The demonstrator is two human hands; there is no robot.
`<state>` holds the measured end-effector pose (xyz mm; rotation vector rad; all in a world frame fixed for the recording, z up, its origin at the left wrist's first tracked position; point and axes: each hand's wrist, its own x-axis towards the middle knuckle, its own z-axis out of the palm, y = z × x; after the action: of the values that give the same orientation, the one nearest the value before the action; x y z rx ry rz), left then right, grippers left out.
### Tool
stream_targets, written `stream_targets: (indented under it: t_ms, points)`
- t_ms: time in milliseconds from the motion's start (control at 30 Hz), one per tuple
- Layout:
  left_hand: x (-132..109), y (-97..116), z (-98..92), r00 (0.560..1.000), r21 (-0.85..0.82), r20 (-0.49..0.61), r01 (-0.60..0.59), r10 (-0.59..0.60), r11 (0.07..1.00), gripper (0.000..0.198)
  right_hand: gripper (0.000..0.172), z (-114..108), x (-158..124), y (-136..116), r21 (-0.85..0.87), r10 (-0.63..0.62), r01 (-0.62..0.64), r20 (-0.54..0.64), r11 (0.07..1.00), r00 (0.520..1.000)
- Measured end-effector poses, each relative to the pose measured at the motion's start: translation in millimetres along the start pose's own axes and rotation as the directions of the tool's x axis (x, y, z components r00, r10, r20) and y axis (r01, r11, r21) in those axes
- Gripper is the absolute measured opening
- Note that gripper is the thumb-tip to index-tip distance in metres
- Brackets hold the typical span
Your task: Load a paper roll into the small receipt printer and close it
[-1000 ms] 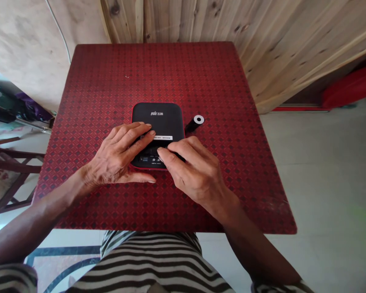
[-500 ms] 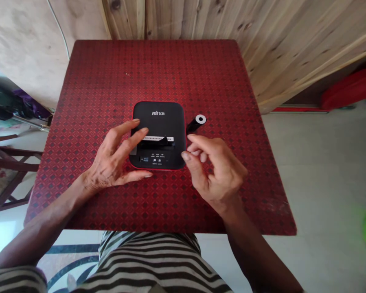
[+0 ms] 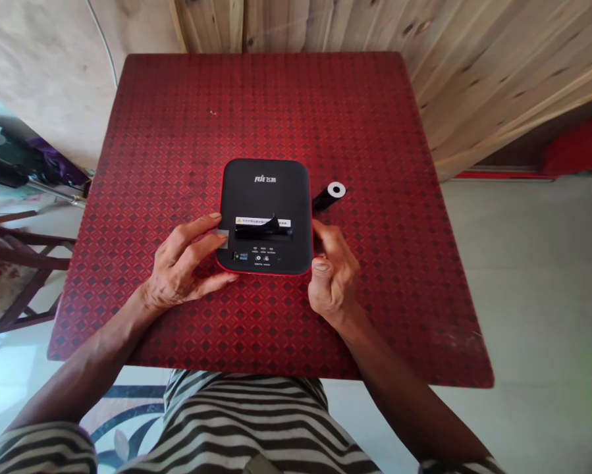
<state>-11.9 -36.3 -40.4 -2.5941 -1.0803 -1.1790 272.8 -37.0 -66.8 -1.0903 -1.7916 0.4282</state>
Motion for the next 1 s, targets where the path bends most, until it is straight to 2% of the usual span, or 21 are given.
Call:
stream_targets:
  t_ms: [633,1000]
  points:
    - [4.2,2.6,-2.6,1.0,-0.029,-0.024,0.02,-0.02,0.999,0.066,0.061,2.6,-2.2,1.5,0.017,0.053,-0.053,0.003,0.998,0.999]
    - [6.2,4.1,3.0,0.987,-0.206,-0.026,0.151,-0.16,0.967,0.061,0.061,3.3,-2.4,1.3,0.045,0.075,-0.075,0.005,0.996,0.997]
